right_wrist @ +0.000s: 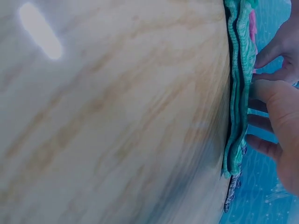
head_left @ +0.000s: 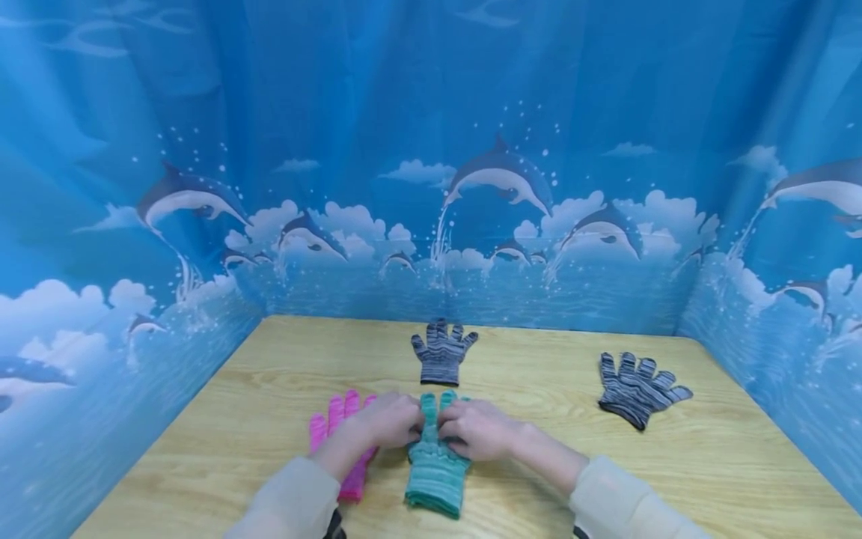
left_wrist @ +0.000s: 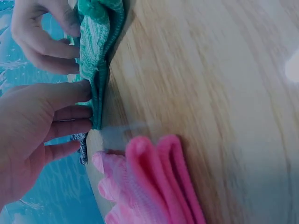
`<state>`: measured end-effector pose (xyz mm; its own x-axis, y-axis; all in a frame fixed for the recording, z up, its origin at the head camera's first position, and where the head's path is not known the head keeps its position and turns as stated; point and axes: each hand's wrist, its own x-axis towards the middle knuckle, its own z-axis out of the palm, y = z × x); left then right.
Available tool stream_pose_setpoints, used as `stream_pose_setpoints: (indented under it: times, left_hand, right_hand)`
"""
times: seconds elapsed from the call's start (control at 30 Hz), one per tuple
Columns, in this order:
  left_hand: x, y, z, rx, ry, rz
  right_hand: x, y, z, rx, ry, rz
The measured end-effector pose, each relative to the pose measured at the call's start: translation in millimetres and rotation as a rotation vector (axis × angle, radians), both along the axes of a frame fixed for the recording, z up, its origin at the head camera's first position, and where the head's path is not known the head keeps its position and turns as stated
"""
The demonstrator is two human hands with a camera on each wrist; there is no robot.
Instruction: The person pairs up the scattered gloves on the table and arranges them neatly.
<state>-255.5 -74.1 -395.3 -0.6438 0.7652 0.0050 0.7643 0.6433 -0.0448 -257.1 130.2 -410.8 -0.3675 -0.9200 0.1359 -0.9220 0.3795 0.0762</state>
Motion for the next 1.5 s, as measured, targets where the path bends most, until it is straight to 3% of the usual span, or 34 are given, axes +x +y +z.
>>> stream_pose_setpoints:
  times: [0.2,0.33,0.5,0.6,0.83,0.97,1.13,1.5]
  left_hand:
    - [1.1,3.6,1.2,-0.011,0.031,0.021]
    - [1.6,4.0,0.4,-0.028,0.035,0.043]
    - [2.6,5.2,-0.2,-0.020,0.042,0.055]
    - [3.3,6.2,0.2,-0.014,0.053,0.056]
    - [4.9,8.4,0.6,-0.023,0.072,0.060]
    - [5.9,8.9,0.7,-0.036,0.068,0.068]
    - [7.0,9.6,0.7,-0.050,0.037,0.087]
    - [7.3,5.5,-1.5,-0.062,0.061,0.084]
  right_hand:
    - [9.6,-4,4.9,-0.148,0.011,0.185]
    - [22.4,-10,4.8,-0.143,0.063,0.289]
    - [36.8,-16,3.9,-0.054,0.175,0.289]
    - [40.3,-17,3.6,-0.055,0.220,0.310]
    - [39.3,-14,10.0,-0.139,0.196,0.364]
    - [42.6,-12,7.5,-0.081,0.249,0.393]
    - [48.0,-11,0.3,0.009,0.253,0.353]
    - [48.7,-10,-3.9,-0.026,0.284,0.385]
